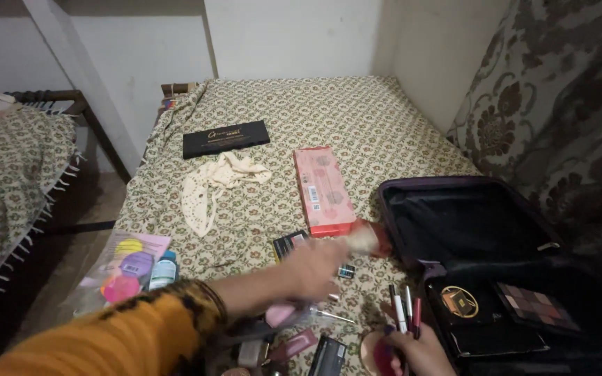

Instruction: Organizing and sorting various makeup products and tools and placing them into a makeup case on a bed.

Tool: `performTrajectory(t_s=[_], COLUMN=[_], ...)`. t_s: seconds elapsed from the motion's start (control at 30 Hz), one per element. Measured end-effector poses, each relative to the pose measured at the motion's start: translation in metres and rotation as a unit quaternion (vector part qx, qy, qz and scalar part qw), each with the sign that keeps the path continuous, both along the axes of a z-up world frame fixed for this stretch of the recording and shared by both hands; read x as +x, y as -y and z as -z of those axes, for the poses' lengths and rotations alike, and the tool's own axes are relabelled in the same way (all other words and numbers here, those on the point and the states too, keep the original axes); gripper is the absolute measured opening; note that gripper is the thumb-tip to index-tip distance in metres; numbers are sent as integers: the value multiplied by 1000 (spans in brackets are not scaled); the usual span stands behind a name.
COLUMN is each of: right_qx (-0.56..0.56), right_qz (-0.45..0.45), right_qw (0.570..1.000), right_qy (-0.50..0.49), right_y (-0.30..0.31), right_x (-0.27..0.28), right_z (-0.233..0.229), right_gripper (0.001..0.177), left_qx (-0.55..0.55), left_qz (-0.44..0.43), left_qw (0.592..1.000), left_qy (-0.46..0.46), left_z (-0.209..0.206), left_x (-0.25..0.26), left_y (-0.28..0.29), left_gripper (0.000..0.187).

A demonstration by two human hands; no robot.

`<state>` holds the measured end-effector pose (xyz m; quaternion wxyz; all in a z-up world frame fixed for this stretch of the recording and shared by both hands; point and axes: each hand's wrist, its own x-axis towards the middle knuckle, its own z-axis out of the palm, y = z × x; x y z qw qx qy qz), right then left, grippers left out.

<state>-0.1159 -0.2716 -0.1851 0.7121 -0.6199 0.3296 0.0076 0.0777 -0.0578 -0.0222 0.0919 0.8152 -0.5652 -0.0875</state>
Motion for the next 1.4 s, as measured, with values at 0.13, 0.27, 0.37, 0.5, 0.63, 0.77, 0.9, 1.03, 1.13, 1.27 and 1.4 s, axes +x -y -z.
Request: performTrajectory(t_s=[0.13, 0.27, 0.37, 0.5, 0.63, 0.77, 0.9, 1.03, 1.13, 1.27, 1.4], right_qx=[-8, 0, -1, 7, 136, 58, -165, -216, -161, -138, -354], right_qz=[12, 30, 36, 14, 77, 117, 175, 161, 149, 147, 106], right_qw=[999, 998, 998, 1000, 987, 988, 970, 962, 972, 979, 927], right_qy=[-38, -51, -44, -24, 28, 80, 25, 47, 80, 37, -61], right_y=[19, 28, 29, 6, 3, 10, 22, 82, 77, 61, 65], right_x=[-3, -3, -2, -3, 0, -9, -30, -59, -61, -56, -62], right_z=[25, 36, 41, -2, -5, -27, -117, -106, -114, -116, -100], right_gripper=[41, 27, 26, 42, 49, 40, 34, 32, 33, 36, 49], left_qx=[-79, -39, -75, -87, -99, 16, -50, -32, -139, -132, -114], left_qz=[1, -117, -152, -193, -191, -354, -263, -205, -113, -53, 122], left_qw=[994, 992, 979, 963, 971, 934, 964, 978, 980, 989, 986], left_qy=[71, -34, -116, -166, -109, -41, 0, 27, 85, 47, -1], left_z=[-7, 10, 26, 49, 40, 6, -5, -1, 8, -7, -53], left_x=[44, 74, 90, 113, 116, 93, 68, 46, 36, 4, -44], left_y=[-7, -15, -24, -38, -47, -51, -57, -41, -25, -11, -12], left_gripper=[60, 58, 56, 42, 37, 35, 43, 43, 46, 37, 49])
